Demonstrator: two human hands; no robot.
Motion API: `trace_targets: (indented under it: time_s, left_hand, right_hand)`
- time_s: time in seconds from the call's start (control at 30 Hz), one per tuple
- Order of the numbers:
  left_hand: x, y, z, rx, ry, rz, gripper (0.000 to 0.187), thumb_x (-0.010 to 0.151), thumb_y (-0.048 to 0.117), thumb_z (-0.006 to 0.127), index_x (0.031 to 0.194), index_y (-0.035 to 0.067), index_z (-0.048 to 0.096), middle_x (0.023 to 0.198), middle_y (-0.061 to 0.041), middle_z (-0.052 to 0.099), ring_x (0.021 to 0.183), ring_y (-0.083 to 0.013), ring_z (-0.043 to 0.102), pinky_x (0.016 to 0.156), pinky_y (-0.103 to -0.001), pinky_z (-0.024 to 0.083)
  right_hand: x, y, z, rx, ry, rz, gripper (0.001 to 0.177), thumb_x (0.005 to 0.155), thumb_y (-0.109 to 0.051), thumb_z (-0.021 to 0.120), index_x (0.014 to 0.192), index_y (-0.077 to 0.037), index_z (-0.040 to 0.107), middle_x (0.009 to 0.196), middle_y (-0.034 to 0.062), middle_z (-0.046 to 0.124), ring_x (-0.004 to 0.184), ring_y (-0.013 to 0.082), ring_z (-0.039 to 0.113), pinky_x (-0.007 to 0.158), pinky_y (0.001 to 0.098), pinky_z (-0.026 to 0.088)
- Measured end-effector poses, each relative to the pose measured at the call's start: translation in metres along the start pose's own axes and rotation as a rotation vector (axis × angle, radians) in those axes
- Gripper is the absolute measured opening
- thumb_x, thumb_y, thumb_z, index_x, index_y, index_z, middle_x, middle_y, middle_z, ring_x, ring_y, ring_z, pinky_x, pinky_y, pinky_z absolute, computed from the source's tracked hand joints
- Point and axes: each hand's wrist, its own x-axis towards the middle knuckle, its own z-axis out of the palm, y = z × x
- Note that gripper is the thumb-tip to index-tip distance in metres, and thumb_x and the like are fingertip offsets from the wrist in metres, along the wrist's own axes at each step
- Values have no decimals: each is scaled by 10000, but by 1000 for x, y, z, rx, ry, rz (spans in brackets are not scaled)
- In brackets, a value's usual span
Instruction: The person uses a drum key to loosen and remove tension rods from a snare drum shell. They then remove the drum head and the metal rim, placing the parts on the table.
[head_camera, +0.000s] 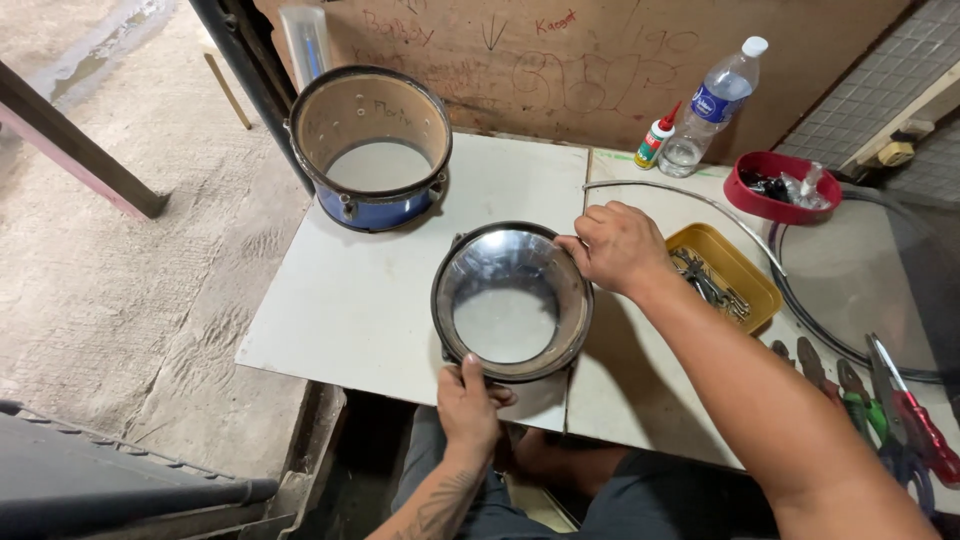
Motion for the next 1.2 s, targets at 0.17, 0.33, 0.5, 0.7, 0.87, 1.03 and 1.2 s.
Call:
trace_targets:
  time_s: [0.17, 0.33, 0.5, 0.7, 0.87, 1.03, 1.2]
  left_hand:
    - [-23, -18, 7, 274, -20, -30, 452, 990, 504, 491, 901, 65, 426, 594, -137, 755, 509, -231, 708, 592, -344, 562]
    - [-32, -35, 11, 381, -72, 30, 569, 947, 598, 459, 846, 38, 442, 566, -65, 776, 625, -183, 762, 842, -311, 512]
    - [-33, -34, 10, 240, -131, 3, 518, 953, 557, 499, 860, 54, 414, 551, -130, 736, 487, -216, 719, 585, -325, 555]
    - [-43, -5, -15, 313, -274, -6, 481, 910, 483, 589, 786, 44, 739, 503, -104, 672, 460, -188, 669, 586, -269, 552]
    - [-42, -14, -34, 520, -310, 268, 202, 863, 315, 740, 813, 119, 741, 622, 5, 739, 543, -96, 638, 590, -266, 547]
    - [-36, 41, -28, 562, -364, 1414, 84, 914, 94, 675, 852, 41, 653, 734, -69, 657, 608, -188, 609, 548, -303, 509]
    - [6, 71, 2, 973, 11, 1693, 267, 808, 198, 596, 1035, 199, 736, 1223, -122, 629, 1203, -389, 546, 1024, -485, 396]
  right_hand:
    - [5, -8, 8, 19, 16, 80, 432, 946, -445, 712, 692, -113, 605, 710, 57, 591, 690, 333, 583, 618, 468, 475]
    - [7, -19, 14, 22, 10, 183, 441, 989, -450, 662, 728, -95, 647, 717, 68, 612, 710, 340, 597, 642, 482, 490]
    - [8, -18, 10, 105, -99, 305, 512, 1002, -522, 602, 730, -88, 611, 740, 63, 590, 810, 338, 615, 620, 520, 483]
    - [0, -7, 9, 362, -80, 238, 248, 957, -408, 694, 995, -177, 776, 885, 28, 721, 841, 264, 684, 731, 431, 531]
    - [21, -15, -23, 493, 2, 373, 286, 941, -347, 712, 1013, -88, 810, 990, 59, 794, 927, 217, 723, 894, 348, 534]
    - [14, -42, -74, 662, 47, 509, 294, 942, -327, 733, 1057, -66, 802, 1045, 91, 789, 940, 183, 737, 855, 306, 577]
    - [-47, -63, -10, 789, 438, 579, 54, 940, -194, 805, 947, -143, 820, 715, 31, 745, 735, 197, 740, 731, 321, 581]
